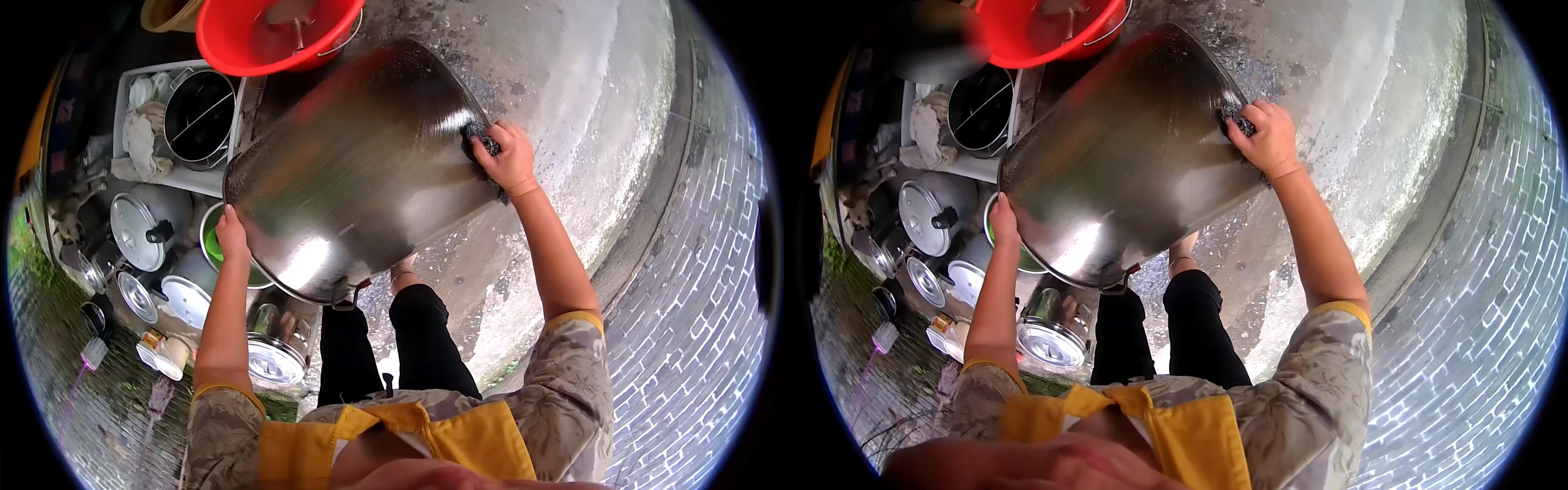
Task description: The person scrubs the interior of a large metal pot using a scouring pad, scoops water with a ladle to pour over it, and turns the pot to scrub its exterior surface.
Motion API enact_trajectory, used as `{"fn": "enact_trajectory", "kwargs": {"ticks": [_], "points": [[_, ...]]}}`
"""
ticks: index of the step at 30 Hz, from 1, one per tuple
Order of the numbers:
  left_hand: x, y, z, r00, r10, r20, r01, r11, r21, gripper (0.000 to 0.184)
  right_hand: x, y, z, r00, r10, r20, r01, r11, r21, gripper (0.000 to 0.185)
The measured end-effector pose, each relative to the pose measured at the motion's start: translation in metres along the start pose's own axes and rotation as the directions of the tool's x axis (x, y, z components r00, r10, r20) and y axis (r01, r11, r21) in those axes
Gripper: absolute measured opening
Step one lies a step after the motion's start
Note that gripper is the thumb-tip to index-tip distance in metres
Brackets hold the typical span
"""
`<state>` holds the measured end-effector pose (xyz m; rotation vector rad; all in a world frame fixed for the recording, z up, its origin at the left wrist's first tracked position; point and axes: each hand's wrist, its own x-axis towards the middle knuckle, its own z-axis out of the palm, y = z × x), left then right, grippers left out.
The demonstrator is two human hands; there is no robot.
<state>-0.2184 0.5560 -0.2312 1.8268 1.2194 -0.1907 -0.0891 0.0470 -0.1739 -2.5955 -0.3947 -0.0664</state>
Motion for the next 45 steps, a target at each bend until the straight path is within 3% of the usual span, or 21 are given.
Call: {"fn": "enact_trajectory", "kwargs": {"ticks": [3,7,11,14,17,18,19,21,24,26,27,28,30,32,35,38,39,40,42,44,45], "points": [[-0.013,0.012,-0.001,0.999,-0.006,-0.032,0.007,1.000,0.013,0.045,0.080,-0.004,0.017,0.978,0.159,0.135,-0.168,0.984,0.059,0.030],[-0.006,0.002,-0.001,0.999,-0.017,-0.038,0.015,0.998,-0.062,0.045,0.194,0.009,0.086,0.976,0.085,0.199,-0.092,0.995,0.025,0.044],[-0.011,0.003,-0.002,0.999,-0.018,-0.034,0.016,0.999,-0.049,0.042,0.141,0.008,0.051,0.992,0.067,0.105,-0.074,0.995,0.065,0.039],[-0.008,-0.004,0.000,0.998,-0.045,-0.054,0.038,0.991,-0.128,0.039,0.056,-0.025,0.009,0.996,-0.092,-0.008,0.089,0.981,-0.171,0.019],[-0.009,-0.003,-0.001,0.998,-0.031,-0.053,0.027,0.997,-0.072,0.040,0.010,-0.119,0.034,0.969,-0.019,0.247,0.062,0.984,-0.169,0.013],[-0.008,0.001,-0.002,0.998,-0.028,-0.055,0.025,0.998,-0.064,0.040,0.007,-0.159,0.055,0.908,-0.031,0.419,0.081,0.991,-0.102,0.009],[-0.008,0.004,-0.003,0.997,-0.034,-0.066,0.031,0.998,-0.053,0.042,0.018,-0.196,0.058,0.725,-0.026,0.688,-0.124,0.978,0.168,0.012],[-0.003,0.002,-0.002,0.996,-0.078,-0.041,0.072,0.989,-0.128,0.046,-0.024,-0.267,0.123,0.833,-0.370,0.411,0.375,0.924,0.073,0.016],[0.005,-0.004,-0.004,0.998,-0.061,-0.004,0.059,0.978,-0.201,0.046,-0.020,-0.293,0.136,0.835,-0.480,0.270,0.440,0.876,0.198,0.016],[0.009,-0.004,-0.003,0.999,-0.053,0.005,0.053,0.979,-0.197,0.046,0.017,-0.246,0.107,0.766,-0.287,0.576,0.254,0.957,0.138,0.015],[0.002,0.005,0.001,0.999,-0.048,-0.021,0.044,0.982,-0.183,0.046,0.027,-0.202,0.096,0.943,-0.127,0.309,0.118,0.992,0.048,0.013],[-0.006,0.007,0.002,0.997,-0.055,-0.047,0.047,0.986,-0.161,0.046,0.047,-0.168,0.061,0.971,-0.044,0.236,0.106,0.960,-0.258,0.012],[-0.008,-0.002,0.002,0.998,-0.039,-0.049,0.033,0.992,-0.122,0.046,0.068,-0.076,0.043,0.991,0.127,0.048,-0.116,0.973,-0.199,0.016],[-0.006,0.000,0.003,0.998,0.004,-0.056,-0.009,0.995,-0.096,0.046,0.071,-0.043,0.036,0.950,-0.034,-0.309,-0.094,0.917,-0.387,0.016],[-0.010,0.004,0.006,0.995,0.007,-0.098,-0.008,1.000,-0.003,0.045,0.045,-0.105,0.052,0.993,0.022,-0.114,-0.051,0.964,-0.261,0.013],[-0.001,-0.001,0.005,0.999,0.014,-0.029,-0.016,0.997,-0.072,0.044,0.009,-0.222,0.095,0.921,-0.002,0.389,0.036,0.996,-0.079,0.009],[0.002,0.001,0.006,0.999,-0.003,-0.032,0.000,0.994,-0.106,0.044,-0.012,-0.251,0.112,0.894,-0.197,0.402,0.191,0.980,0.055,0.010],[0.007,0.006,0.009,1.000,0.011,-0.023,-0.014,0.994,-0.111,0.044,-0.038,-0.273,0.140,0.909,-0.386,0.160,0.383,0.922,0.050,0.016],[0.010,0.012,0.006,0.999,0.047,-0.010,-0.048,0.996,-0.073,0.044,-0.036,-0.280,0.132,0.903,-0.402,0.152,0.396,0.915,0.073,0.016],[0.016,0.021,0.004,0.999,0.029,0.021,-0.027,0.997,-0.078,0.044,-0.007,-0.236,0.098,0.923,-0.070,0.378,0.106,0.991,-0.076,0.014],[0.021,0.024,0.006,0.999,0.003,0.037,0.001,0.994,-0.105,0.043,0.001,-0.189,0.105,0.991,-0.016,0.136,0.045,0.976,-0.214,0.014]]}}
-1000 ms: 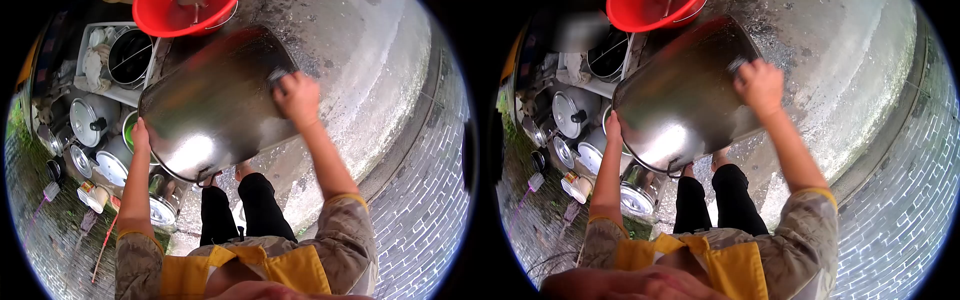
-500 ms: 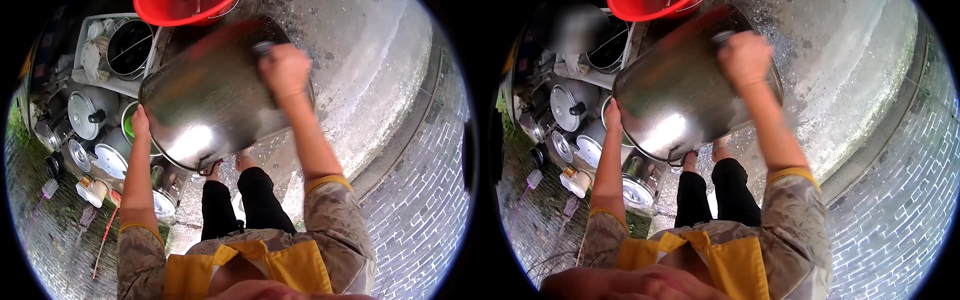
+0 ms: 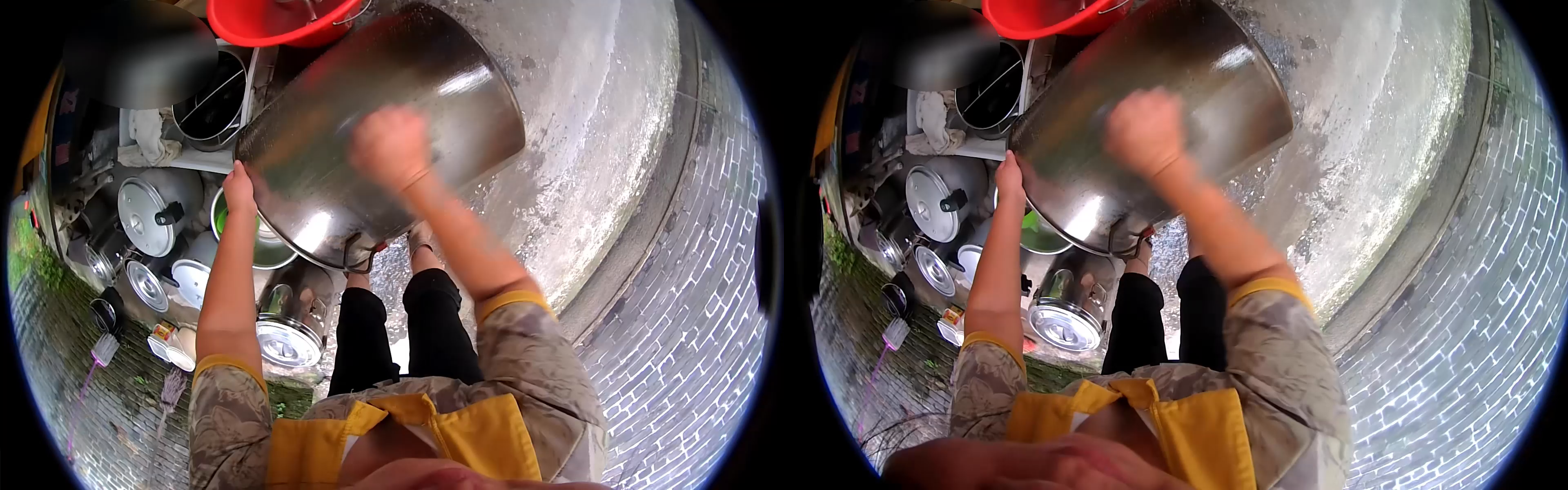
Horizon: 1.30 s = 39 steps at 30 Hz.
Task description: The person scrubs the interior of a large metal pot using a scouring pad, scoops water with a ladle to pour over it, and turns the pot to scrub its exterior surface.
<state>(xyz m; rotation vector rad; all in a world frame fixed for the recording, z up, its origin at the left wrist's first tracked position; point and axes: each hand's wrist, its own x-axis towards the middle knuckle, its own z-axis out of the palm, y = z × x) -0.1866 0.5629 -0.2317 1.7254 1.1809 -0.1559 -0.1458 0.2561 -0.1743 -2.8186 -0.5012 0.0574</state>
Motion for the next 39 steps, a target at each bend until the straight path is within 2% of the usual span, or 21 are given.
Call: {"fn": "enact_trajectory", "kwargs": {"ticks": [2,4,5,6,7,8,9,10,11,13,14,19,21,23,25,27,29,32,34,37,39], "points": [[0.007,-0.004,-0.001,0.999,0.007,0.032,-0.007,1.000,-0.006,0.043,0.028,0.087,-0.035,0.904,0.315,-0.291,-0.348,0.935,-0.072,0.022],[0.016,-0.014,-0.002,0.996,-0.021,0.086,0.033,0.989,-0.145,0.043,0.052,0.146,-0.045,0.871,0.308,-0.382,-0.411,0.883,-0.227,0.036],[0.010,-0.018,-0.007,0.996,-0.022,0.082,0.033,0.989,-0.147,0.043,0.062,0.153,-0.047,0.887,0.296,-0.354,-0.388,0.893,-0.226,0.041],[-0.004,-0.019,-0.012,0.972,-0.032,0.233,0.112,0.934,-0.339,0.044,0.070,0.145,-0.060,0.898,0.401,-0.179,-0.433,0.879,-0.199,0.029],[-0.021,-0.021,-0.014,0.926,-0.004,0.378,0.210,0.837,-0.506,0.045,0.072,0.142,-0.060,0.899,0.398,-0.183,-0.430,0.882,-0.195,0.029],[-0.065,-0.024,-0.013,0.943,0.011,0.333,0.104,0.941,-0.323,0.051,0.077,0.141,-0.059,0.886,0.429,-0.176,-0.453,0.881,-0.135,0.028],[-0.121,-0.026,-0.014,0.840,-0.082,0.536,0.363,0.820,-0.443,0.058,0.080,0.140,-0.057,0.873,0.461,-0.163,-0.476,0.876,-0.073,0.027],[-0.138,-0.082,-0.012,0.834,-0.223,0.505,0.478,0.750,-0.457,0.063,0.082,0.140,-0.058,0.876,0.455,-0.162,-0.469,0.881,-0.063,0.026],[-0.164,-0.132,-0.002,0.810,-0.174,0.560,0.477,0.750,-0.458,0.067,0.087,0.148,-0.057,0.881,0.448,-0.153,-0.461,0.886,-0.058,0.026],[-0.201,-0.166,0.019,0.852,-0.262,0.453,0.450,0.808,-0.381,0.076,0.100,0.165,-0.053,0.862,0.494,0.114,-0.490,0.869,-0.067,0.027],[-0.219,-0.182,0.030,0.867,-0.304,0.396,0.445,0.830,-0.337,0.081,0.099,0.156,-0.060,0.832,0.543,0.114,-0.531,0.838,-0.125,0.033],[-0.225,-0.140,0.005,0.863,-0.277,0.422,0.469,0.751,-0.465,0.082,0.089,0.221,-0.013,0.929,0.370,0.030,-0.366,0.926,-0.089,0.047],[-0.204,-0.148,-0.014,0.826,-0.447,0.342,0.541,0.799,-0.263,0.081,0.088,0.211,-0.004,0.931,0.361,0.046,-0.359,0.932,-0.049,0.048],[-0.200,-0.126,-0.031,0.872,-0.342,0.352,0.459,0.822,-0.338,0.081,0.080,0.193,-0.007,0.881,0.427,0.204,-0.387,0.898,-0.209,0.043],[-0.187,-0.084,-0.035,0.829,-0.464,0.311,0.534,0.822,-0.197,0.083,0.069,0.149,-0.019,0.875,0.415,0.251,-0.334,0.891,-0.308,0.046],[-0.166,-0.072,-0.035,0.870,-0.361,0.335,0.468,0.817,-0.336,0.082,0.070,0.109,-0.003,0.838,0.397,0.374,-0.229,0.878,-0.419,0.052],[-0.143,-0.051,-0.027,0.905,-0.238,0.353,0.391,0.793,-0.468,0.082,0.084,0.049,0.028,0.794,0.314,0.521,-0.204,0.944,-0.258,0.056],[-0.128,-0.012,-0.014,0.936,-0.293,0.196,0.332,0.919,-0.212,0.086,0.116,-0.056,0.064,0.727,0.110,0.678,-0.110,0.993,-0.044,0.049],[-0.123,0.001,-0.008,0.984,-0.065,0.166,0.093,0.982,-0.166,0.083,0.126,-0.111,0.073,0.778,-0.033,0.627,-0.041,0.994,0.103,0.048],[-0.096,-0.006,0.001,0.984,-0.022,0.178,0.057,0.980,-0.192,0.080,0.081,-0.138,0.046,0.924,-0.119,0.363,0.126,0.992,0.005,0.037],[-0.090,0.002,0.008,0.992,0.007,0.130,0.019,0.980,-0.199,0.068,0.038,-0.116,0.035,0.945,-0.295,0.142,0.269,0.947,0.174,0.027]]}}
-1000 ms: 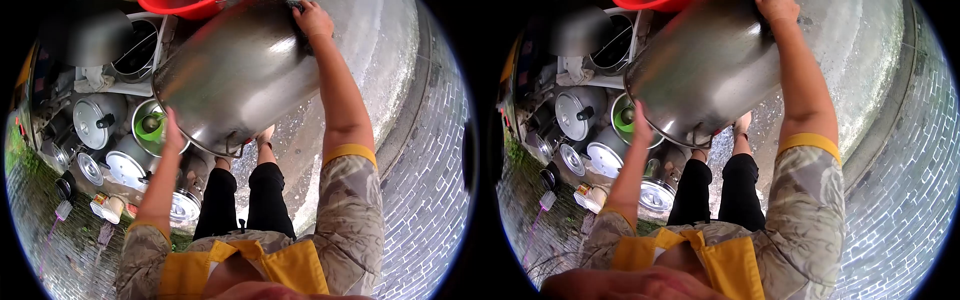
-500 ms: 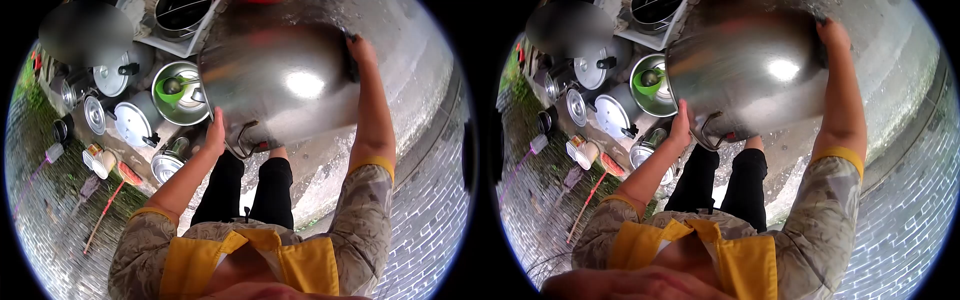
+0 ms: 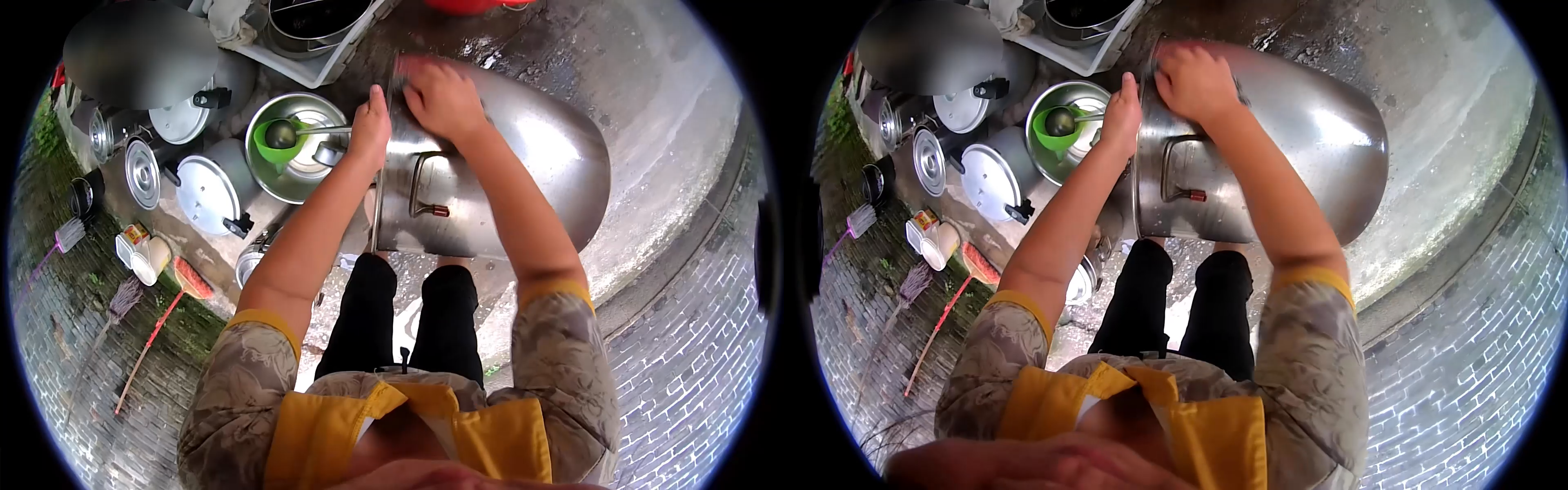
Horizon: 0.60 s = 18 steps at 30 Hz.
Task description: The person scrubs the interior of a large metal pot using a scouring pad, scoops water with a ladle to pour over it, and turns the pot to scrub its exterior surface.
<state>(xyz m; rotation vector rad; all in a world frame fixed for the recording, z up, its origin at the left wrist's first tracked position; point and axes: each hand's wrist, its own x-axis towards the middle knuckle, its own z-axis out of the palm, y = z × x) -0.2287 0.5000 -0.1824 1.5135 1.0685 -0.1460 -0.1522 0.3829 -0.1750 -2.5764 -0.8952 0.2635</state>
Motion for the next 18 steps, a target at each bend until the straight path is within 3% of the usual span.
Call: {"fn": "enact_trajectory", "kwargs": {"ticks": [2,3,7,10,11,13,14,15,16,17,18], "points": [[0.014,-0.017,0.001,0.988,0.120,0.100,-0.117,0.992,-0.042,0.051,-0.042,0.015,-0.020,0.985,-0.169,0.011,0.168,0.984,0.060,0.020],[0.006,-0.003,-0.001,0.988,0.085,0.132,-0.079,0.996,-0.050,0.039,-0.053,0.031,-0.026,0.990,-0.139,-0.025,0.140,0.989,0.044,0.016],[0.012,0.001,-0.001,0.971,0.144,0.190,-0.125,0.986,-0.108,0.038,-0.054,0.076,-0.033,0.990,0.127,-0.055,-0.130,0.990,-0.061,0.014],[0.013,-0.009,-0.001,0.972,0.130,0.194,-0.106,0.986,-0.130,0.036,-0.022,0.043,-0.014,0.991,-0.129,0.024,0.126,0.987,0.104,0.016],[0.012,-0.014,0.000,0.970,0.180,0.164,-0.165,0.981,-0.102,0.035,-0.014,0.029,-0.008,0.991,-0.129,0.028,0.126,0.986,0.106,0.016],[0.009,-0.016,-0.004,0.965,0.229,0.130,-0.223,0.973,-0.059,0.035,0.003,0.008,0.000,1.000,-0.019,-0.004,0.018,0.999,-0.050,0.023],[0.003,-0.013,-0.006,0.945,0.291,0.151,-0.301,0.952,0.050,0.034,0.013,0.010,0.006,1.000,-0.021,-0.006,0.021,0.999,-0.041,0.023],[0.000,-0.011,-0.008,0.920,0.349,0.177,-0.376,0.914,0.151,0.035,0.030,0.017,0.013,0.992,0.106,0.068,-0.106,0.994,-0.005,0.028],[0.005,-0.048,-0.006,0.825,0.539,0.171,-0.565,0.796,0.215,0.035,0.050,0.026,0.018,0.964,0.225,0.142,-0.230,0.973,0.014,0.033],[-0.009,-0.050,-0.011,0.777,0.602,0.183,-0.629,0.739,0.240,0.035,0.066,0.035,0.025,0.966,0.217,0.140,-0.221,0.975,0.013,0.033],[-0.035,-0.056,-0.021,0.732,0.652,0.199,-0.680,0.681,0.270,0.037,0.076,0.043,0.036,0.927,0.273,0.255,-0.290,0.957,0.029,0.034]]}}
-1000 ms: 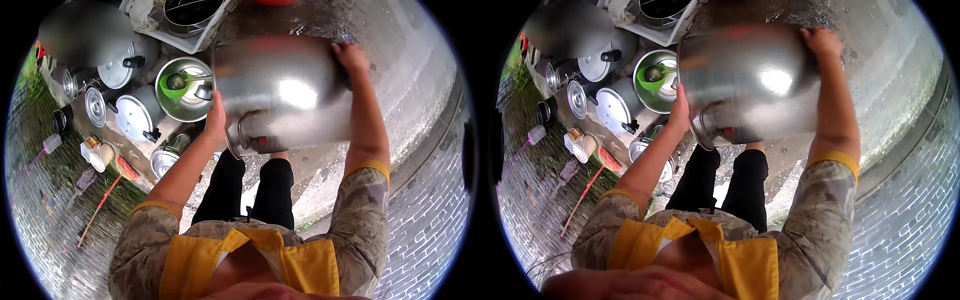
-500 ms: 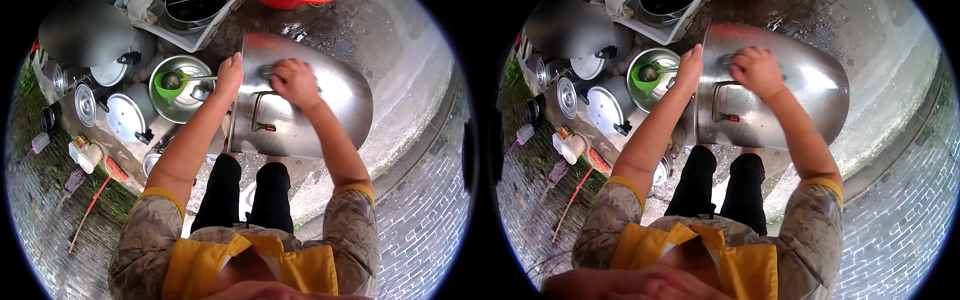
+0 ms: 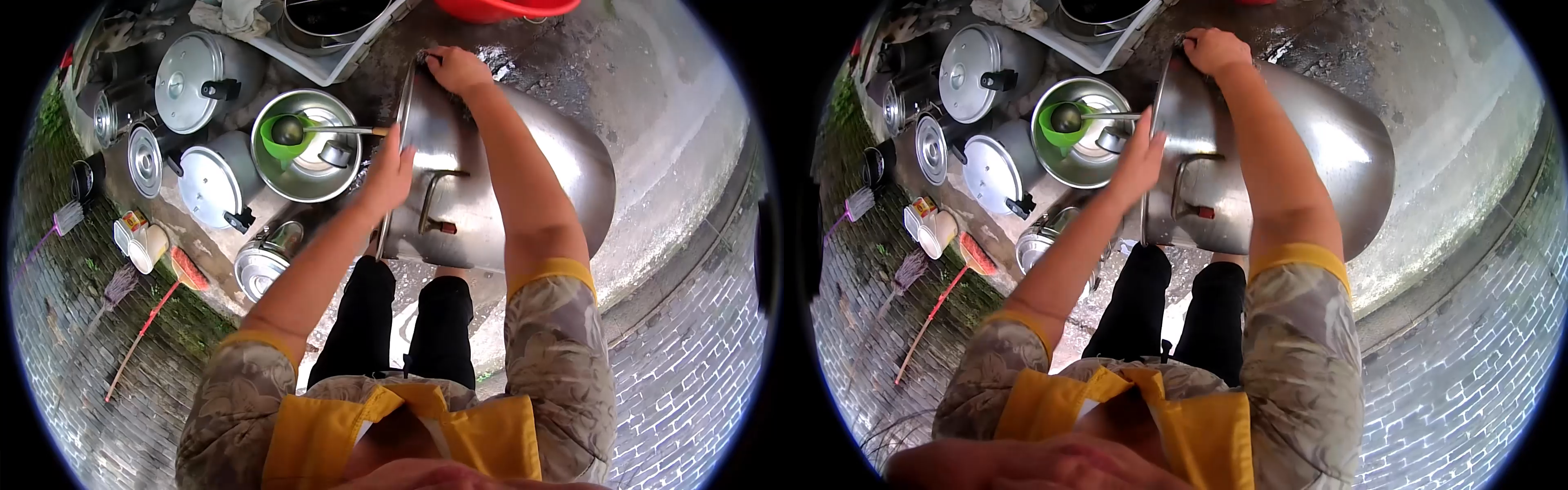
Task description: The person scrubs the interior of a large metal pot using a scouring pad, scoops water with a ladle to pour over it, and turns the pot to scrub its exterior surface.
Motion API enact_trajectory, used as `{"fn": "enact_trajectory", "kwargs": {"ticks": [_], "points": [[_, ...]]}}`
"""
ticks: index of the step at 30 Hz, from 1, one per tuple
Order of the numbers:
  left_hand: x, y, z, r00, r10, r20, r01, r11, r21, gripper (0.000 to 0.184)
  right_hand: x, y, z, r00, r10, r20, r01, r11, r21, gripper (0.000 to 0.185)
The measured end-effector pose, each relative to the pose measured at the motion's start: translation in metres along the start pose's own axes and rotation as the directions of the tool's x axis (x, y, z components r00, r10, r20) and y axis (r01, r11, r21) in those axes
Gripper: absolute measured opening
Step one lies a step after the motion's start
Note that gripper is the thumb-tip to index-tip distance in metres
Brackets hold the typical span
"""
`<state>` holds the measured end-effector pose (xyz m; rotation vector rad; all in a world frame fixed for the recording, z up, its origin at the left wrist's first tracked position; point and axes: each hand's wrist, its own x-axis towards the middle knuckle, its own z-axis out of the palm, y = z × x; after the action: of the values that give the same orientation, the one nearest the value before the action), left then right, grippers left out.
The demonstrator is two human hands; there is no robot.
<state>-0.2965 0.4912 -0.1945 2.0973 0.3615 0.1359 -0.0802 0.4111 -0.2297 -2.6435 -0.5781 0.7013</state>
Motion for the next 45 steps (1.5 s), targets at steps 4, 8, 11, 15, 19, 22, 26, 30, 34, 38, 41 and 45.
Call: {"fn": "enact_trajectory", "kwargs": {"ticks": [4,8,11,15,19,22,26,30,34,38,41,45], "points": [[-0.039,0.020,-0.004,0.983,-0.183,0.029,0.180,0.981,0.075,0.032,0.042,0.014,0.040,0.982,0.034,0.185,-0.039,0.999,0.025,0.035],[-0.042,0.016,-0.004,0.986,-0.166,0.006,0.164,0.979,0.121,0.030,-0.036,-0.006,0.001,0.954,-0.301,0.005,0.300,0.952,0.055,0.027],[-0.033,0.017,0.000,0.986,-0.165,-0.021,0.166,0.983,0.084,0.030,-0.111,-0.007,-0.013,0.700,-0.687,-0.193,0.705,0.708,0.033,0.016],[-0.016,0.011,0.001,0.982,-0.189,0.018,0.188,0.982,0.034,0.030,-0.113,-0.025,-0.010,0.772,-0.575,-0.272,0.602,0.799,0.018,0.015],[-0.005,0.009,0.002,0.982,-0.189,-0.001,0.189,0.979,0.075,0.031,0.018,0.000,0.014,0.987,-0.157,0.018,0.151,0.972,0.179,0.027],[0.008,0.007,0.002,0.995,-0.097,-0.025,0.099,0.994,0.049,0.032,0.034,-0.007,0.010,0.991,-0.114,0.076,0.104,0.987,0.121,0.028],[0.050,0.013,0.000,0.967,-0.241,0.089,0.237,0.970,0.046,0.033,-0.034,-0.018,-0.020,0.906,-0.422,0.022,0.419,0.905,0.068,0.026],[0.089,0.015,0.000,0.966,-0.205,0.160,0.233,0.957,-0.176,0.031,-0.014,-0.017,-0.026,0.921,-0.378,-0.095,0.377,0.926,-0.027,0.025],[-0.029,0.011,-0.004,0.977,-0.208,-0.040,0.194,0.955,-0.223,0.030,0.034,-0.006,-0.031,0.927,-0.373,-0.045,0.373,0.928,0.008,0.026],[-0.063,0.001,-0.006,0.935,-0.354,0.004,0.351,0.928,-0.121,0.027,0.028,-0.003,-0.034,0.795,-0.602,0.076,0.589,0.796,0.144,0.033],[-0.081,-0.005,-0.003,0.937,-0.349,0.000,0.347,0.931,-0.113,0.026,0.006,-0.019,-0.054,0.539,-0.826,0.161,0.733,0.555,0.392,0.020],[-0.096,-0.013,0.001,0.958,-0.285,-0.032,0.277,0.948,-0.155,0.023,-0.001,-0.032,-0.058,0.507,-0.776,0.374,0.690,0.626,0.363,0.020]]}}
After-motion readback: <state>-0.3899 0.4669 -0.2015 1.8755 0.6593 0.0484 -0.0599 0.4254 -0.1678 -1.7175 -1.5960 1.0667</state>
